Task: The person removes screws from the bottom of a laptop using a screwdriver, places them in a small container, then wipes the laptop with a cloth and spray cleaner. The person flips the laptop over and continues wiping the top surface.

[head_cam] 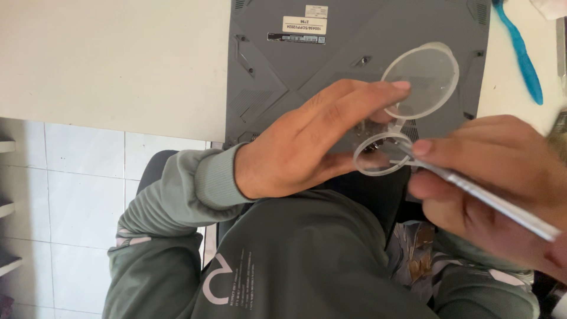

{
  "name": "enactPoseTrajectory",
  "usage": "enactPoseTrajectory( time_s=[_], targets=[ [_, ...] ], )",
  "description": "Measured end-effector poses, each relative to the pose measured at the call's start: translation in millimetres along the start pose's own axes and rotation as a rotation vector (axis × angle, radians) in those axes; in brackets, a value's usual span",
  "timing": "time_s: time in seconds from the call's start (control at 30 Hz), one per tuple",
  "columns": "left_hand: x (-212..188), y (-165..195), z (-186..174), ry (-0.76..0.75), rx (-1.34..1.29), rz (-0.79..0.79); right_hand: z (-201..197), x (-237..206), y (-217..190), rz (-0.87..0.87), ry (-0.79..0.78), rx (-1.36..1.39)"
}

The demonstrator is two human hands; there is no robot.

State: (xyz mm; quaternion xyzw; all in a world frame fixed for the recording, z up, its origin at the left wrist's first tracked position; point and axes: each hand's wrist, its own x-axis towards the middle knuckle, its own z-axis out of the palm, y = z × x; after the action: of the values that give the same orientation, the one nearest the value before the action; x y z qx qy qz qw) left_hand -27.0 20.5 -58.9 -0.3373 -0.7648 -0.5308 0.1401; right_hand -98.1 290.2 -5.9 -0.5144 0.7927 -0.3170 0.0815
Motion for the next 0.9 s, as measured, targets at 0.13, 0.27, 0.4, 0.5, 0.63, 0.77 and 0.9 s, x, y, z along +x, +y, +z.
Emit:
enactPoseTrajectory(
  time_s=[0.13,0.27,0.4,0.5,0.63,0.77,0.9],
  targets=[
    [2,-1,0,0.005,-0.012,0.013,-6,-10,-3,0.010,0.039,-0.026],
    [2,-1,1,0.007,-0.013,0.008,-1,-13,4,-0.024,-0.017,-0.031],
    [3,-2,2,0.012,-0.017,0.018,3,-7,10,-0.108,0.039,-0.045],
    [2,-3,1,0.005,-0.025,0.022,-3,-3,6,0.029,-0.047,0.017],
    [2,-2,1,0.000,-0.033,0.001,-10,0,-4,-0.035,0.002,-0.016],
    [2,-2,1,-0.002,-0.032,-0.005,-4,3,-2,-0.079,-0.017,-0.060],
    [4,-1,2,0.002,-0.017,-0.012,-1,-1,8,-0.054,0.014,0.003]
  ],
)
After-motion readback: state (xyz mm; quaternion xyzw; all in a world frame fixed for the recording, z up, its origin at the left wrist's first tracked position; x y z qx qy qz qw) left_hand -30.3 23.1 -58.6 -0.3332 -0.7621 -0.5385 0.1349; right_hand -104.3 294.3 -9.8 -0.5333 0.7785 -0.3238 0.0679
